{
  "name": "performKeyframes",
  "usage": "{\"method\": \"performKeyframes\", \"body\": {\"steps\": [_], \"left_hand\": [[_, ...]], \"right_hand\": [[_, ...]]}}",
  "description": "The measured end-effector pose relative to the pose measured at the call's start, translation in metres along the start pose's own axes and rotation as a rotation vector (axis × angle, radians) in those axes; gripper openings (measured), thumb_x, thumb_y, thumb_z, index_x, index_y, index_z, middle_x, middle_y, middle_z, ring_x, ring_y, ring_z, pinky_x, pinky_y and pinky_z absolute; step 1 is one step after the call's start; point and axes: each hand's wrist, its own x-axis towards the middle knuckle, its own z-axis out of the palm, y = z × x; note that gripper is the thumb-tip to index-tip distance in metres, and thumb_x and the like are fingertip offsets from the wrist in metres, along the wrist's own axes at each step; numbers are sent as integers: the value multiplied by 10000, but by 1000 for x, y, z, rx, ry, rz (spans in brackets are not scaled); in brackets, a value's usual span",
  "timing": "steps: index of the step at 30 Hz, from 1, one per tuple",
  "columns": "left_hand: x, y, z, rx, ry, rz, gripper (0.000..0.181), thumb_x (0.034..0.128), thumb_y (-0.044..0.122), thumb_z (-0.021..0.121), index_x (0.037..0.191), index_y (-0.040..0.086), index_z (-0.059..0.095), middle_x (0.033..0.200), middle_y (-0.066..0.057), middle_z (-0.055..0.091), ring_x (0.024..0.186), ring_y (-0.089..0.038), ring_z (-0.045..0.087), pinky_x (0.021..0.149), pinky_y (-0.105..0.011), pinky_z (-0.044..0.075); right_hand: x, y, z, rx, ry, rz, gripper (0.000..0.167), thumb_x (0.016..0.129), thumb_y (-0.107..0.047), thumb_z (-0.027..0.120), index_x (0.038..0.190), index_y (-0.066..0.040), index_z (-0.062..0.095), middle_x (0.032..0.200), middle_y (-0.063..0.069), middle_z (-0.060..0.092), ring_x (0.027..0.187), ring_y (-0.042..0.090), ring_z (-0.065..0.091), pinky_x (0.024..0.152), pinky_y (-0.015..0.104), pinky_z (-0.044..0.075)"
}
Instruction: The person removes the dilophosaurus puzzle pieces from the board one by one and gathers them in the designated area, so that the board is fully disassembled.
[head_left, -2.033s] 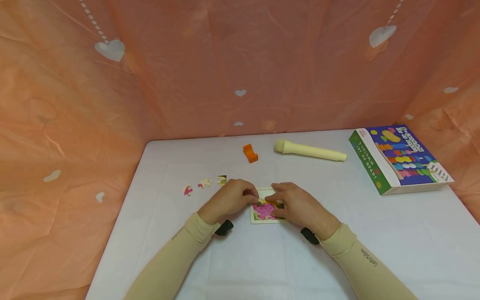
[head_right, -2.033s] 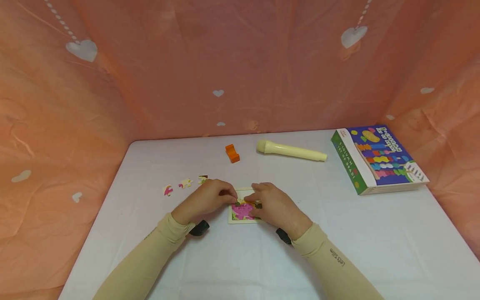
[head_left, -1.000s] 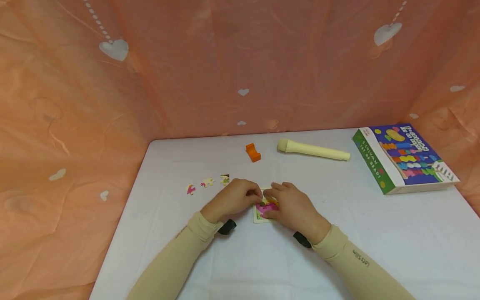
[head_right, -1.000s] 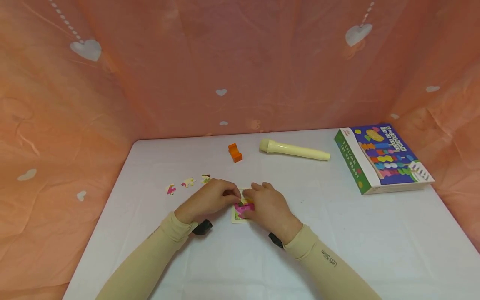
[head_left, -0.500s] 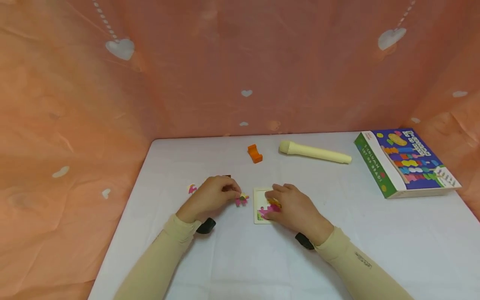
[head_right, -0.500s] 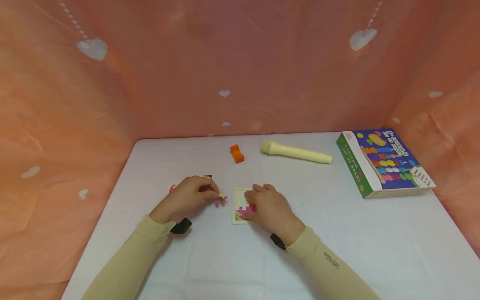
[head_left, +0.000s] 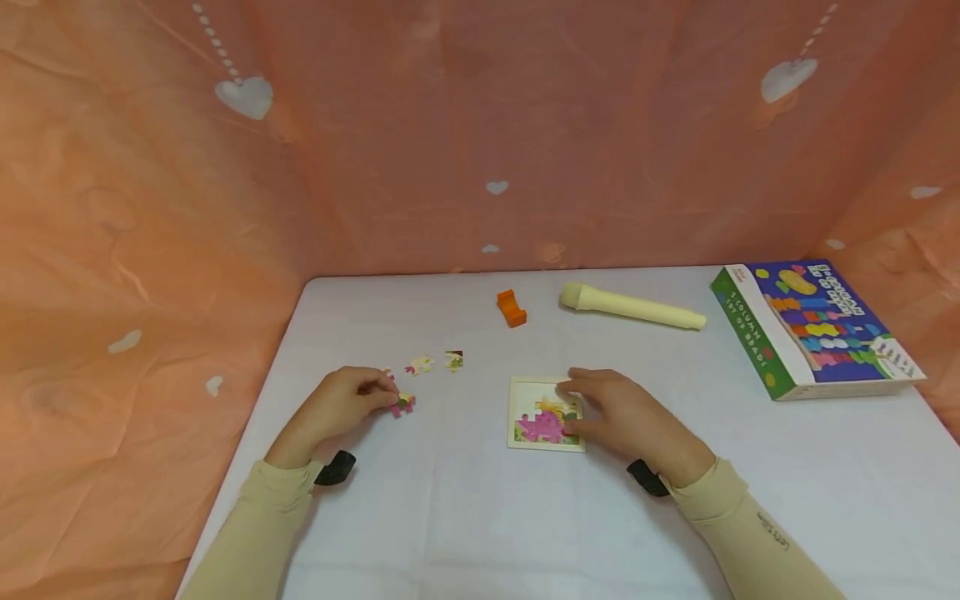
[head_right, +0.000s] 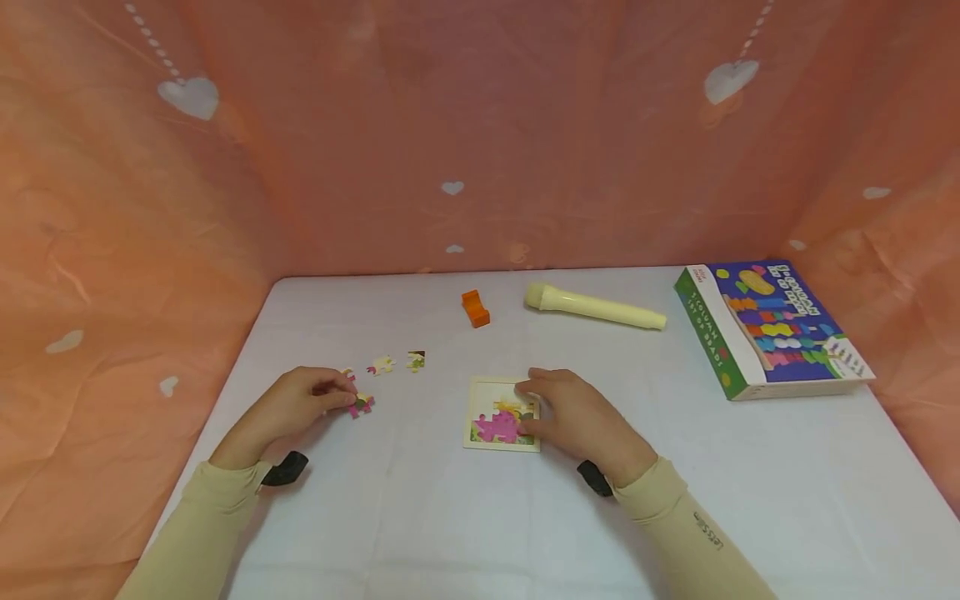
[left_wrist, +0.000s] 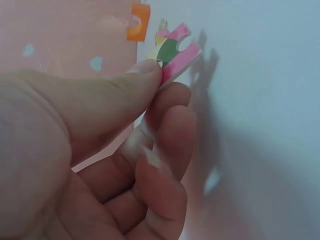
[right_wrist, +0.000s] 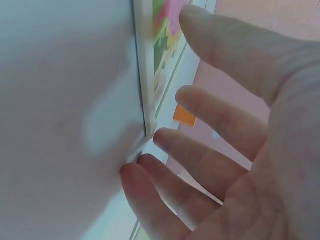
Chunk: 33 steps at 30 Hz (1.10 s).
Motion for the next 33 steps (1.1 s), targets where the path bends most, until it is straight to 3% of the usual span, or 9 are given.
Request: {"method": "performKeyframes", "body": {"steps": [6, 13, 19, 22, 27, 30, 33], "left_hand": [[-2, -5, -3, 1, -12, -13, 48, 989, 255, 800, 971, 211, 806, 908, 53, 754, 919, -142, 634, 890, -355, 500], [-3, -10, -8, 13, 10, -31, 37, 998, 225, 786, 1009, 228, 821, 991, 37, 776, 957, -159, 631, 888, -344, 503], [-4, -6, -12, -62, 16, -71, 68, 975, 226, 816, 1039, 207, 830, 1059, 10, 787, 997, -174, 653, 902, -334, 520], [-3, 0, -16, -58, 31, -67, 95, 975, 241, 814, 1062, 206, 832, 1042, 11, 786, 969, -186, 656, 869, -325, 517], [7, 21, -10, -52, 18, 2, 128, 995, 218, 776, 1101, 161, 820, 983, -13, 794, 871, -202, 697, 769, -298, 536], [18, 45, 4, -65, -18, 51, 117, 1005, 180, 758, 1102, 144, 814, 995, -33, 790, 814, -216, 707, 715, -307, 564], [29, 74, 25, -68, -68, 82, 85, 1003, 174, 773, 1076, 164, 815, 1002, -11, 773, 833, -193, 686, 742, -312, 573]], "right_hand": [[0, 1, 3, 0, -2, 13, 566, 902, -272, 891, 1414, -113, 710, 1584, 166, 589, 1480, 414, 536, 1197, 603, 455], [0, 2, 4, -18, -10, 25, 602, 892, -254, 900, 1436, -100, 693, 1599, 145, 579, 1496, 392, 521, 1209, 585, 452], [2, 0, 2, -54, -24, 28, 615, 889, -253, 903, 1439, -78, 690, 1590, 153, 587, 1504, 407, 509, 1213, 597, 441], [3, -1, 1, -62, -35, 39, 625, 894, -275, 899, 1446, -72, 685, 1598, 144, 582, 1517, 406, 496, 1215, 602, 438], [4, -2, 0, -62, -42, 36, 641, 898, -290, 896, 1456, -64, 676, 1610, 132, 575, 1527, 399, 488, 1221, 598, 434], [5, -1, 1, -61, -43, 26, 635, 900, -287, 894, 1454, -67, 677, 1608, 133, 576, 1525, 401, 488, 1222, 597, 432], [5, 0, 2, -61, -41, 15, 589, 902, -273, 892, 1427, -86, 700, 1595, 141, 586, 1516, 403, 497, 1220, 596, 434]]}}
